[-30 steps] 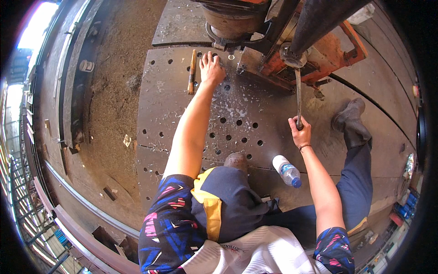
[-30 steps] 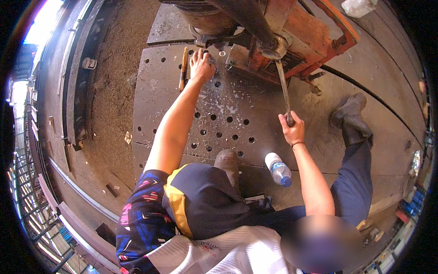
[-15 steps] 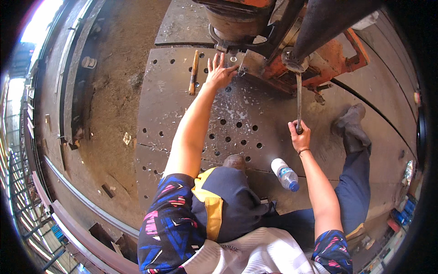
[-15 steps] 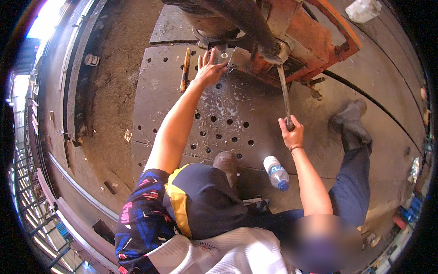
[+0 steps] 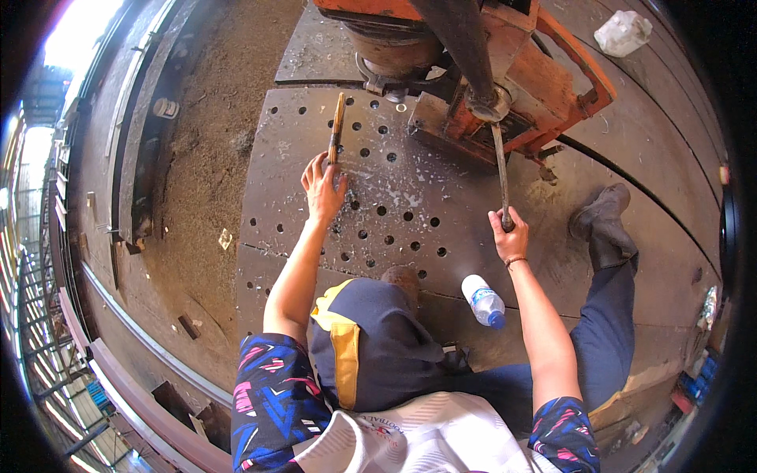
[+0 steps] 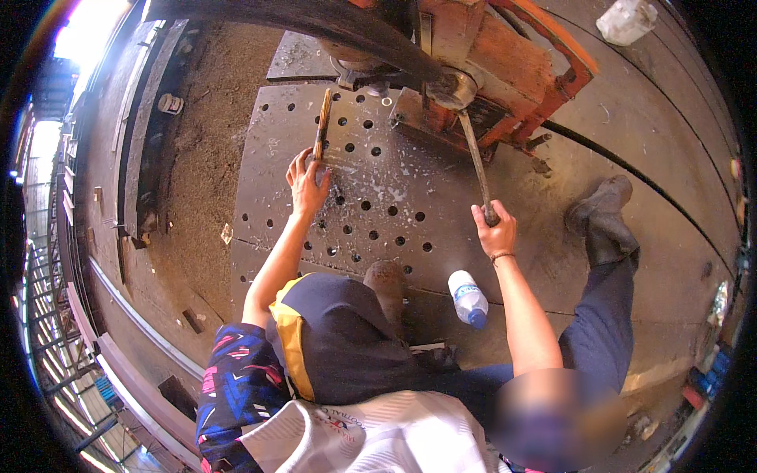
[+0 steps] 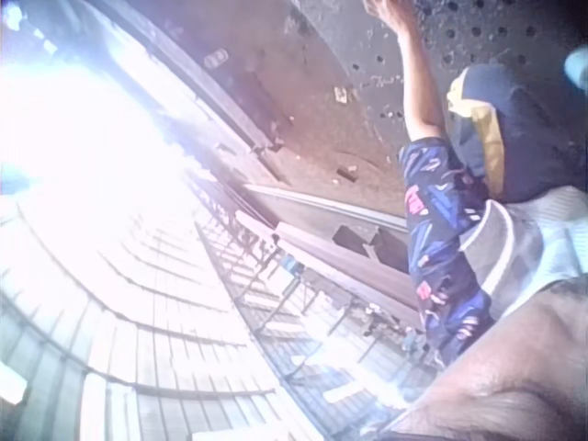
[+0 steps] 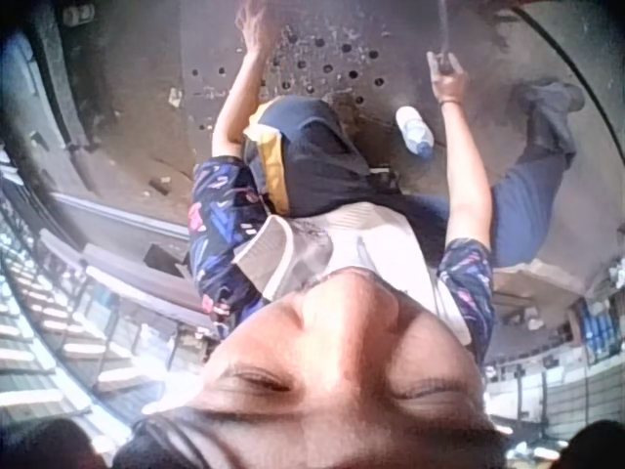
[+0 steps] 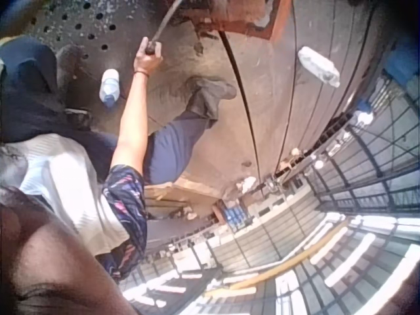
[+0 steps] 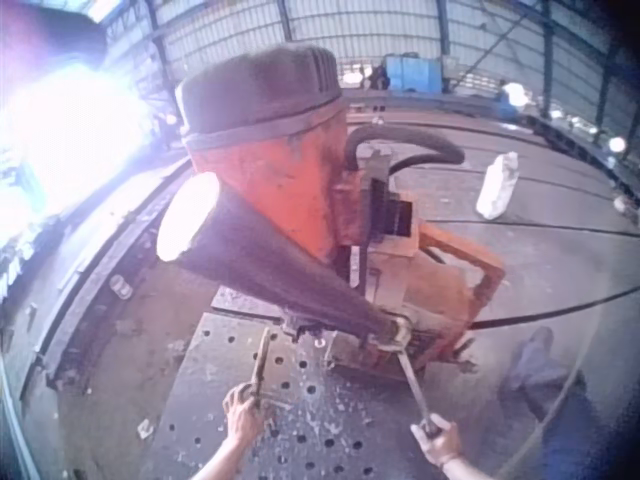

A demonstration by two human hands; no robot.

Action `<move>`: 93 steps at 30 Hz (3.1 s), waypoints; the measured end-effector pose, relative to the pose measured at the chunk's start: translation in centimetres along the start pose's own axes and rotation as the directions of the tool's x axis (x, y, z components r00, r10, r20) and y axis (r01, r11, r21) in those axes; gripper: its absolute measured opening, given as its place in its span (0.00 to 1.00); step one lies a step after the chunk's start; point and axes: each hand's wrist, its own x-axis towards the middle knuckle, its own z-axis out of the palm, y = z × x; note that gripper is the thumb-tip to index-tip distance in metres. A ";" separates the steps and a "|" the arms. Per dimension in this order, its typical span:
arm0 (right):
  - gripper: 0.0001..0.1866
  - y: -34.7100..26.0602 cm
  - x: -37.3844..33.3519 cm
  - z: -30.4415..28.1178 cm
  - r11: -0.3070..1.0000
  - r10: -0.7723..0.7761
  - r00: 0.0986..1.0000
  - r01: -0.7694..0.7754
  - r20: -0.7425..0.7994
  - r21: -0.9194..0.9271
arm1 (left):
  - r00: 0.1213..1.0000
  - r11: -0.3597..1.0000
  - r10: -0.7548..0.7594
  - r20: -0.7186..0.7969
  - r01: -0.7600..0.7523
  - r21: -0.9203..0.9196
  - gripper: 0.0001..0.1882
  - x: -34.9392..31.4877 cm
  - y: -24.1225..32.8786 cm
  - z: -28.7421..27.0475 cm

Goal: The person operates a handheld drill to create holes in a large metal plate, periodically applying liquid from a bottle to the drilling area. The person remains seated on the floor throughout the task.

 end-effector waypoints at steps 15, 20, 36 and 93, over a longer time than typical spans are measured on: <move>0.19 0.4 0.3 0.1 0.994 -0.047 0.998 0.043 0.041 0.098 | 0.815 0.835 -0.549 0.184 0.527 0.158 0.56 14.1 6.7 13.3; 0.19 0.6 0.2 -0.6 0.994 -0.013 0.997 0.004 0.078 0.108 | 0.767 0.791 -0.606 0.211 0.552 0.265 0.60 15.4 7.9 15.4; 0.17 1.6 0.4 -0.7 0.986 -0.072 0.992 0.054 0.107 0.155 | 0.942 0.943 -0.298 -0.156 0.316 0.104 0.14 6.3 1.2 3.3; 0.21 -57.6 9.4 -1.8 0.546 -0.692 0.490 0.835 0.529 -0.059 | 0.788 0.588 -0.608 -0.100 0.361 -0.724 0.29 -14.7 -1.7 -17.7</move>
